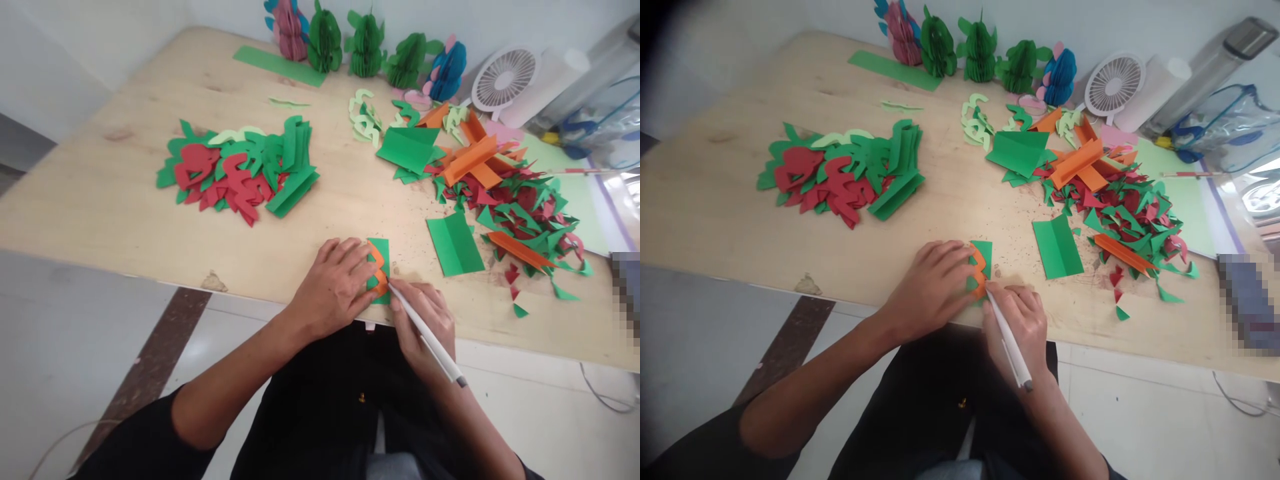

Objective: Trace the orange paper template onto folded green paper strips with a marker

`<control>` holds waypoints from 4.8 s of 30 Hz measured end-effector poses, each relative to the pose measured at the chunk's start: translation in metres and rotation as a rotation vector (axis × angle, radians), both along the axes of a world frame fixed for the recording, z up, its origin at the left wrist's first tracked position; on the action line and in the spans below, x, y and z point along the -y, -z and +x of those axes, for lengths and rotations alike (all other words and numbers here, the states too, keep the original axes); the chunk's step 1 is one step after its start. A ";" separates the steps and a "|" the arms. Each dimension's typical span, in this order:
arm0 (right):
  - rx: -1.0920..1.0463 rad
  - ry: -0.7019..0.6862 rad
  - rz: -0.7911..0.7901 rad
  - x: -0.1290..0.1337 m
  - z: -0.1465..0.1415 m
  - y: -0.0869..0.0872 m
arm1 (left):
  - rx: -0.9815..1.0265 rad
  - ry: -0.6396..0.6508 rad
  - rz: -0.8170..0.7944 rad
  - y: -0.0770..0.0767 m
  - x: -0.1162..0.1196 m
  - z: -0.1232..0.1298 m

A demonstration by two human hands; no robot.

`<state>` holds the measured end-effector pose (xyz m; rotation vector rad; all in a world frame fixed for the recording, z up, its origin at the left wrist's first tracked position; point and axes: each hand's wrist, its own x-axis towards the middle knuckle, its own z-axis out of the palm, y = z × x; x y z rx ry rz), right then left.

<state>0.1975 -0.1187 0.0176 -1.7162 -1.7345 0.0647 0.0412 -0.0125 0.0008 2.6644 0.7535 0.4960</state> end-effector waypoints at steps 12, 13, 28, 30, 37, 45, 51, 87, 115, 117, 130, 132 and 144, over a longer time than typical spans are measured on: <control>0.055 0.012 0.016 0.002 -0.002 0.003 | 0.018 0.057 -0.073 -0.013 -0.012 -0.007; 0.061 0.010 0.024 0.001 -0.002 0.003 | 0.029 0.059 -0.071 -0.013 -0.013 -0.008; 0.133 -0.013 0.052 0.001 -0.001 0.003 | 0.042 0.069 -0.030 -0.002 -0.012 -0.009; 0.140 -0.023 0.044 0.002 -0.001 0.005 | 0.039 0.070 -0.025 -0.002 -0.013 -0.010; 0.110 -0.031 0.010 0.001 -0.001 0.000 | 0.062 0.075 -0.026 0.000 -0.015 -0.013; -0.214 0.135 -0.126 -0.030 -0.004 -0.009 | 0.053 0.069 -0.049 0.000 -0.015 -0.013; -0.235 0.202 -0.131 -0.047 -0.008 0.000 | 0.056 0.080 -0.062 0.000 -0.016 -0.013; -0.173 0.128 -0.138 -0.048 -0.007 -0.001 | 0.068 0.081 -0.076 0.002 -0.017 -0.014; -0.218 0.214 -0.214 -0.038 -0.004 -0.005 | 0.086 0.097 -0.058 0.001 -0.018 -0.013; -0.309 0.224 -0.257 -0.038 -0.003 -0.005 | 0.083 0.095 -0.061 0.000 -0.019 -0.014; -0.454 0.096 -0.308 -0.046 0.001 -0.007 | 0.097 0.099 -0.063 -0.001 -0.019 -0.014; -0.456 0.085 -0.311 -0.047 0.002 -0.007 | 0.105 0.099 -0.058 -0.001 -0.020 -0.014; -0.413 0.091 -0.317 -0.049 0.002 -0.009 | 0.127 0.095 -0.048 -0.003 -0.020 -0.015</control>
